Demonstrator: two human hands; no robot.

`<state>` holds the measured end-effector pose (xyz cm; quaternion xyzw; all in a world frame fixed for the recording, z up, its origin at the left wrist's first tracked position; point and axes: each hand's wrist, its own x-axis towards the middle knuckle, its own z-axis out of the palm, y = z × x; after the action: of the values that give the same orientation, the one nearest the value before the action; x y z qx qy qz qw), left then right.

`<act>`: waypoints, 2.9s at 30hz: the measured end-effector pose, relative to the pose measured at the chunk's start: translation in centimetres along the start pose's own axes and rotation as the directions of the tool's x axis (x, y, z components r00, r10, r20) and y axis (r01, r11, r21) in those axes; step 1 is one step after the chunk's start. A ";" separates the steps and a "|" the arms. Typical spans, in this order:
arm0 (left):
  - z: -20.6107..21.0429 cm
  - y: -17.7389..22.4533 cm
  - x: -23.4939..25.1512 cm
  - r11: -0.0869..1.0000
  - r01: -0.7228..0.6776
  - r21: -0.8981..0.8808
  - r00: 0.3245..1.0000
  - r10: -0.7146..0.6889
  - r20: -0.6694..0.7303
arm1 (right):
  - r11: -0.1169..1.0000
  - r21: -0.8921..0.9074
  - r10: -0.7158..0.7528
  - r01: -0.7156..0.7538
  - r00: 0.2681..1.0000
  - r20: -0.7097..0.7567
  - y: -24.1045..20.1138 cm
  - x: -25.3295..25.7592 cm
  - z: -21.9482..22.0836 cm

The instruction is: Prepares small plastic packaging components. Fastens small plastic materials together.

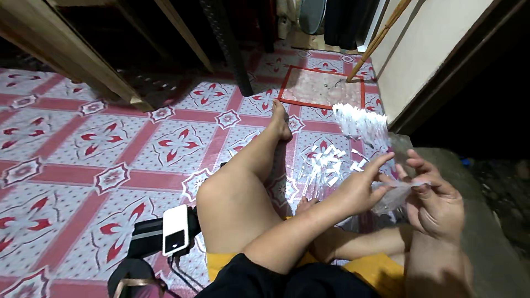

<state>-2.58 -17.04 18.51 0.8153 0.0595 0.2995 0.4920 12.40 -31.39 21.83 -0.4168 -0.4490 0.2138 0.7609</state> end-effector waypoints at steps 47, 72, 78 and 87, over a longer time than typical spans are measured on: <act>-4.1 2.1 -0.5 0.992 0.082 -0.096 0.920 -0.038 0.389 | 0.882 0.458 0.041 -0.112 0.986 0.162 -1.6 -0.6 -4.7; -4.5 2.1 -0.9 1.000 0.024 0.002 0.927 -0.023 0.375 | 0.884 0.458 0.030 -0.093 0.989 0.142 -1.4 -0.6 -4.3; -5.2 1.8 -0.7 0.994 0.100 -0.048 0.938 -0.078 0.338 | 0.899 0.430 0.025 -0.085 0.989 0.142 -1.4 -0.6 -4.9; -2.8 1.4 -0.9 0.991 0.073 -0.111 0.935 -0.029 0.353 | 0.924 0.377 0.011 -0.061 0.991 0.132 -1.9 -0.3 -3.0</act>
<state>-5.16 -15.95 20.25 0.8223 -0.0264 0.1394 0.5511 14.76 -34.02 22.55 -0.2550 -0.4389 0.3368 0.7930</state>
